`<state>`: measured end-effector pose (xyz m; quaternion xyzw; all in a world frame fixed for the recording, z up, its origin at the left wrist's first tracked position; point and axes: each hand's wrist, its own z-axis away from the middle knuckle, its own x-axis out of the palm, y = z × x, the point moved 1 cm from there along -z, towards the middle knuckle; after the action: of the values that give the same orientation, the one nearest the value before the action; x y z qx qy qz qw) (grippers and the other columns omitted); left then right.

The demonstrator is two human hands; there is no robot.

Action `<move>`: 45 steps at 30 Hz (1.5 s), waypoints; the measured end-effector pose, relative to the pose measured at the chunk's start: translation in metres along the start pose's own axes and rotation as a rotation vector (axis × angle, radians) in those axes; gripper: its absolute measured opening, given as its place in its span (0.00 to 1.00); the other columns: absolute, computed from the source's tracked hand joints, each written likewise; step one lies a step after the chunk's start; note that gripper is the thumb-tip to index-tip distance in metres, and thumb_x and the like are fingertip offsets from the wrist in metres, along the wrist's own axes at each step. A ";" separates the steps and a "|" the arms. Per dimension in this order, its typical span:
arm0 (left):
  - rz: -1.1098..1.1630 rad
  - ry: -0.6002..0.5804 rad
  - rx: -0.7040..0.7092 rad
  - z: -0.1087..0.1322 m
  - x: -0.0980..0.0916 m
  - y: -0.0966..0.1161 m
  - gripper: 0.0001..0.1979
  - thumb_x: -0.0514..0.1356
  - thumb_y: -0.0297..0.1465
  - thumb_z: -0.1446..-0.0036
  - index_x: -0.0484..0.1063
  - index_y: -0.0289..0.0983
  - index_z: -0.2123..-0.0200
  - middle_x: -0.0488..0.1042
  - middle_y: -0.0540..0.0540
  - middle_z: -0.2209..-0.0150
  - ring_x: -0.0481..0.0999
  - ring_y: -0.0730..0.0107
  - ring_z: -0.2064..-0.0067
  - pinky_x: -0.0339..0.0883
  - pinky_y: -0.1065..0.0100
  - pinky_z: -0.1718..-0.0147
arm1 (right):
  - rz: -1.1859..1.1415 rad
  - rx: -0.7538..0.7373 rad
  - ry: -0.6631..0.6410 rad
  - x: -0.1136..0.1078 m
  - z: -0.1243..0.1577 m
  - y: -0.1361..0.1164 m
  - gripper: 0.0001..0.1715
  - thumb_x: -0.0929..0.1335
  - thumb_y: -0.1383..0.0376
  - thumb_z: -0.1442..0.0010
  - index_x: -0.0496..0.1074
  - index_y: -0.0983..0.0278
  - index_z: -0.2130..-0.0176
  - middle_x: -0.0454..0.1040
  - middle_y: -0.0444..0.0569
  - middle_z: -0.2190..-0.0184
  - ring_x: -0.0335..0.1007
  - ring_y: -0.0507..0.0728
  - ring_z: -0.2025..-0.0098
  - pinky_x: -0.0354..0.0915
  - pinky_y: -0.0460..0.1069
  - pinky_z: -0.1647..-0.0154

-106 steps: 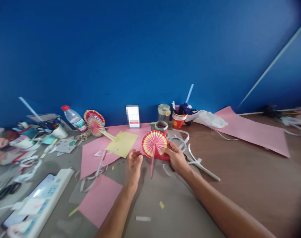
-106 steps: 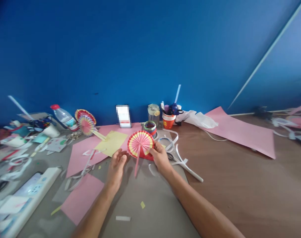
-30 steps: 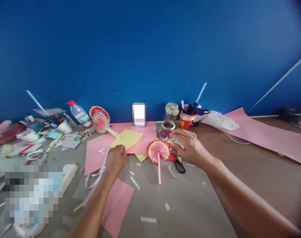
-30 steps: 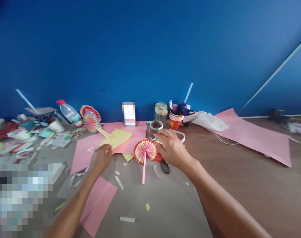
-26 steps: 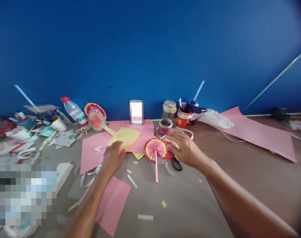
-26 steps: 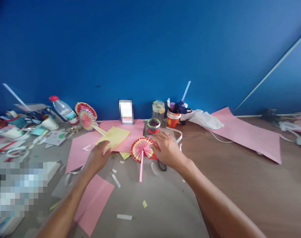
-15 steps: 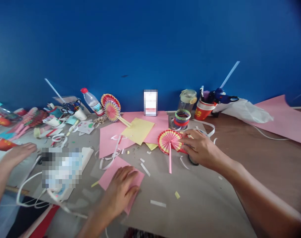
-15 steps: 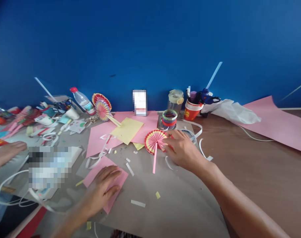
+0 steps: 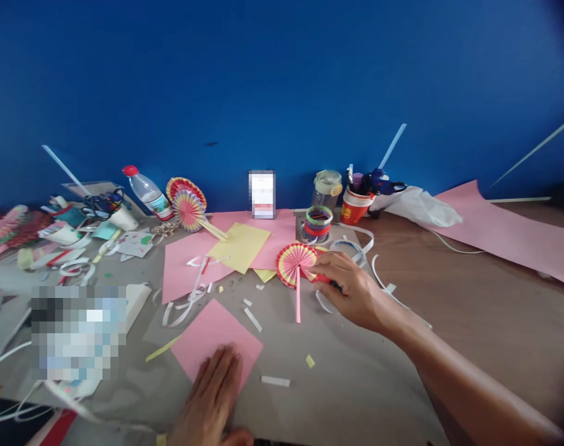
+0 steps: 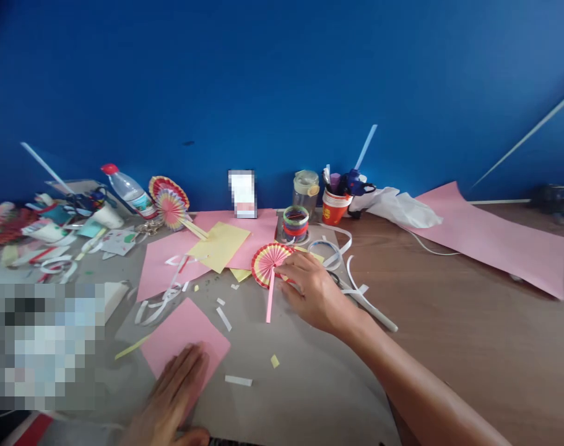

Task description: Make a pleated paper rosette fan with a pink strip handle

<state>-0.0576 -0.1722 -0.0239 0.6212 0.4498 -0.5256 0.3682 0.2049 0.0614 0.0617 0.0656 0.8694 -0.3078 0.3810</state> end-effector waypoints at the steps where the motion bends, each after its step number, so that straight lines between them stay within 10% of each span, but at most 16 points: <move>1: 0.042 0.025 0.089 0.002 0.004 0.003 0.39 0.60 0.34 0.50 0.51 0.31 0.36 0.59 0.36 0.37 0.57 0.52 0.36 0.63 0.58 0.44 | -0.008 0.008 0.000 -0.001 0.001 -0.001 0.14 0.65 0.71 0.42 0.72 0.63 0.55 0.73 0.55 0.59 0.67 0.62 0.53 0.66 0.59 0.53; 8: 0.269 0.035 0.409 -0.020 0.002 0.014 0.19 0.53 0.22 0.45 0.69 0.41 0.52 0.62 0.45 0.38 0.57 0.61 0.36 0.55 0.59 0.39 | -0.165 -0.076 -0.177 0.012 0.022 -0.033 0.15 0.65 0.71 0.43 0.70 0.64 0.54 0.73 0.55 0.59 0.66 0.60 0.54 0.65 0.57 0.52; 14: 0.516 0.003 0.298 -0.038 -0.036 -0.001 0.19 0.47 0.23 0.40 0.71 0.41 0.52 0.76 0.46 0.50 0.70 0.70 0.44 0.59 0.66 0.41 | -0.090 -0.114 -0.425 0.053 0.034 -0.034 0.15 0.67 0.70 0.46 0.71 0.66 0.56 0.72 0.54 0.58 0.66 0.59 0.55 0.64 0.55 0.51; 22: 0.482 0.402 0.210 -0.109 -0.094 -0.014 0.25 0.50 0.14 0.44 0.67 0.42 0.48 0.76 0.46 0.52 0.73 0.67 0.46 0.62 0.56 0.41 | -0.024 -0.179 -0.403 0.080 0.025 -0.014 0.12 0.66 0.70 0.48 0.71 0.66 0.61 0.71 0.55 0.58 0.64 0.60 0.49 0.60 0.55 0.44; 28: 0.482 0.592 0.199 -0.166 -0.111 -0.009 0.24 0.51 0.14 0.44 0.67 0.39 0.48 0.75 0.45 0.50 0.72 0.63 0.46 0.62 0.49 0.42 | -0.112 -0.077 -0.401 0.048 0.021 -0.006 0.44 0.70 0.68 0.56 0.57 0.68 0.40 0.57 0.63 0.40 0.47 0.68 0.35 0.51 0.64 0.38; 35: 0.399 1.076 -0.157 -0.198 -0.117 -0.022 0.21 0.50 0.20 0.38 0.66 0.39 0.45 0.74 0.45 0.48 0.70 0.62 0.44 0.61 0.56 0.41 | -0.271 0.136 0.026 -0.013 0.014 0.007 0.44 0.65 0.67 0.44 0.42 0.62 0.35 0.53 0.59 0.37 0.48 0.64 0.35 0.51 0.63 0.37; 40: 0.442 0.625 0.184 -0.154 -0.054 -0.002 0.26 0.49 0.18 0.41 0.58 0.41 0.41 0.73 0.43 0.47 0.61 0.58 0.38 0.54 0.42 0.40 | -0.154 0.092 0.129 -0.016 0.023 -0.011 0.46 0.67 0.66 0.46 0.41 0.61 0.35 0.54 0.60 0.39 0.49 0.66 0.36 0.54 0.64 0.39; 45: 0.402 0.228 0.321 -0.108 -0.001 0.010 0.23 0.48 0.16 0.44 0.67 0.39 0.49 0.74 0.44 0.48 0.58 0.61 0.36 0.55 0.48 0.40 | 0.028 -0.242 -0.176 0.014 0.040 -0.031 0.32 0.65 0.67 0.45 0.57 0.63 0.41 0.60 0.61 0.43 0.52 0.67 0.39 0.55 0.66 0.42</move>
<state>-0.0138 -0.0749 -0.0036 0.8034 0.2671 -0.4333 0.3091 0.2095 0.0109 0.0464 0.0041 0.8624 -0.1998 0.4650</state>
